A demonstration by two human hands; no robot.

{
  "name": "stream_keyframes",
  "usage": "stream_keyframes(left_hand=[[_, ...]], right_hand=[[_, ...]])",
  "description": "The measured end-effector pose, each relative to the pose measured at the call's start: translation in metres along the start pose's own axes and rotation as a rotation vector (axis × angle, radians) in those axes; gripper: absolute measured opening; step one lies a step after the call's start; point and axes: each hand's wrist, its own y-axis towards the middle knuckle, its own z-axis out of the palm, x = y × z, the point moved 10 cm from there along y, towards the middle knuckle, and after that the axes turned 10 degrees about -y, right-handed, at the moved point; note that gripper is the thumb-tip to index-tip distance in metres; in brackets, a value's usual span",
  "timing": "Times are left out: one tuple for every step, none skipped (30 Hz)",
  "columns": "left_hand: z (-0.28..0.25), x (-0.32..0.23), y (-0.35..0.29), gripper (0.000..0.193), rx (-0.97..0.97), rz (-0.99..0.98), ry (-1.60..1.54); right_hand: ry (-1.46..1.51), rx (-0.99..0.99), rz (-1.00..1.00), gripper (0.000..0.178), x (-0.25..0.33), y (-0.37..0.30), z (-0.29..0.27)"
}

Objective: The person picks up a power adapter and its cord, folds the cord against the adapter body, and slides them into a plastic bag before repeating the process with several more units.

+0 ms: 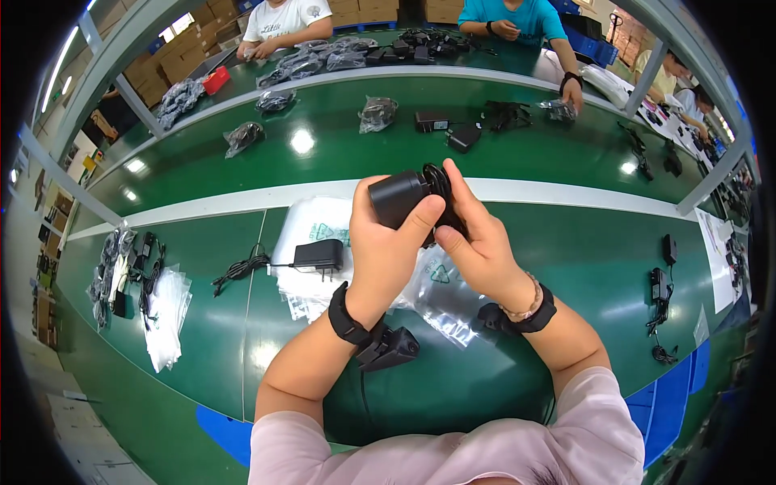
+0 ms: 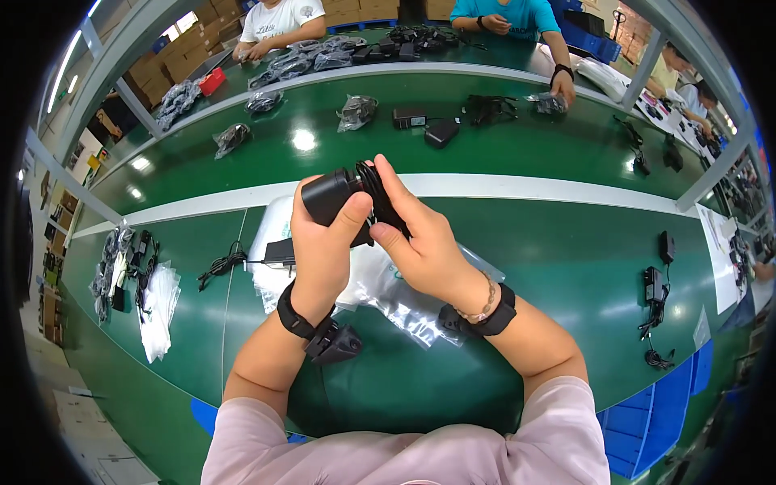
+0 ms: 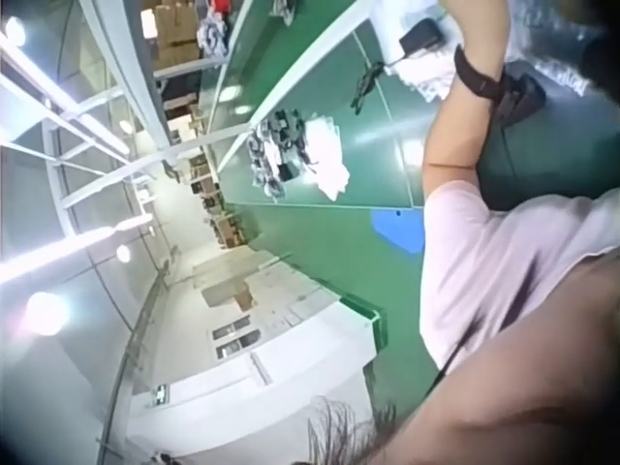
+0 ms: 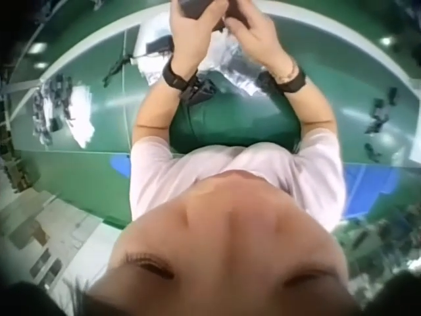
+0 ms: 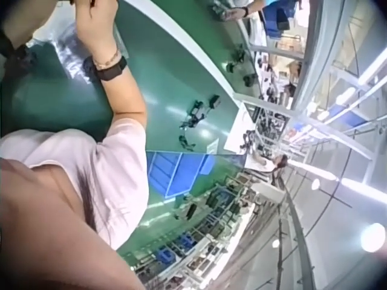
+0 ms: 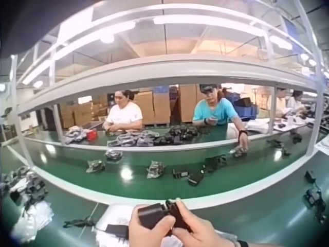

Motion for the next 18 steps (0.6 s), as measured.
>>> stream_keyframes(left_hand=[[-0.001,0.000,-0.001,0.044,-0.007,-0.006,-0.009],[-0.002,0.001,0.000,0.044,-0.012,-0.008,-0.009],[0.001,0.009,0.001,0.045,0.035,-0.069,-0.059],[0.005,0.016,0.003,0.046,0.083,-0.130,-0.111],[0.010,0.022,0.002,0.048,0.131,-0.191,-0.162],[0.010,0.022,0.001,0.048,0.132,-0.193,-0.161],[0.008,0.016,0.002,0.049,0.118,-0.148,-0.142],[0.006,0.010,0.003,0.050,0.106,-0.100,-0.122],[0.004,0.003,0.004,0.051,0.095,-0.051,-0.101],[0.004,-0.001,0.004,0.051,0.098,-0.047,-0.098],[0.000,-0.010,0.005,0.052,0.069,0.020,-0.073],[-0.005,-0.021,0.006,0.052,0.040,0.088,-0.047],[-0.010,-0.029,0.004,0.052,0.006,0.147,-0.021],[-0.012,-0.032,0.005,0.052,0.004,0.142,-0.016],[-0.013,-0.051,0.004,0.052,0.008,0.288,0.021],[-0.013,-0.069,0.002,0.052,0.012,0.432,0.059],[-0.013,-0.082,-0.004,0.052,0.018,0.575,0.097],[-0.010,-0.078,-0.007,0.052,0.029,0.566,0.095]], right_hand=[[0.024,-0.004,-0.002,0.063,0.000,-0.001,0.001],[0.027,0.000,0.002,0.063,0.000,-0.001,0.000],[-0.117,0.003,-0.103,0.063,0.012,0.000,-0.002],[-0.262,0.006,-0.208,0.063,0.023,0.000,-0.002],[-0.406,0.008,-0.313,0.063,0.034,-0.002,-0.001],[-0.406,0.007,-0.311,0.063,0.035,-0.001,0.000],[-0.345,0.008,-0.312,0.062,0.037,0.000,0.002],[-0.283,0.008,-0.316,0.060,0.039,0.002,0.004],[-0.222,0.008,-0.321,0.059,0.042,0.003,0.004],[-0.221,0.005,-0.326,0.059,0.046,0.003,0.002],[-0.384,-0.067,-0.347,0.057,0.055,0.000,-0.006],[-0.545,-0.140,-0.366,0.056,0.064,-0.003,-0.014],[-0.705,-0.210,-0.374,0.054,0.068,-0.008,-0.020],[-0.700,-0.210,-0.369,0.054,0.065,-0.009,-0.024],[-0.294,0.012,0.011,0.048,0.020,0.000,-0.022],[0.123,0.229,0.382,0.041,-0.018,-0.008,-0.003],[0.553,0.439,0.745,0.036,-0.036,-0.033,0.026],[0.557,0.425,0.747,0.036,-0.038,-0.034,0.029]])
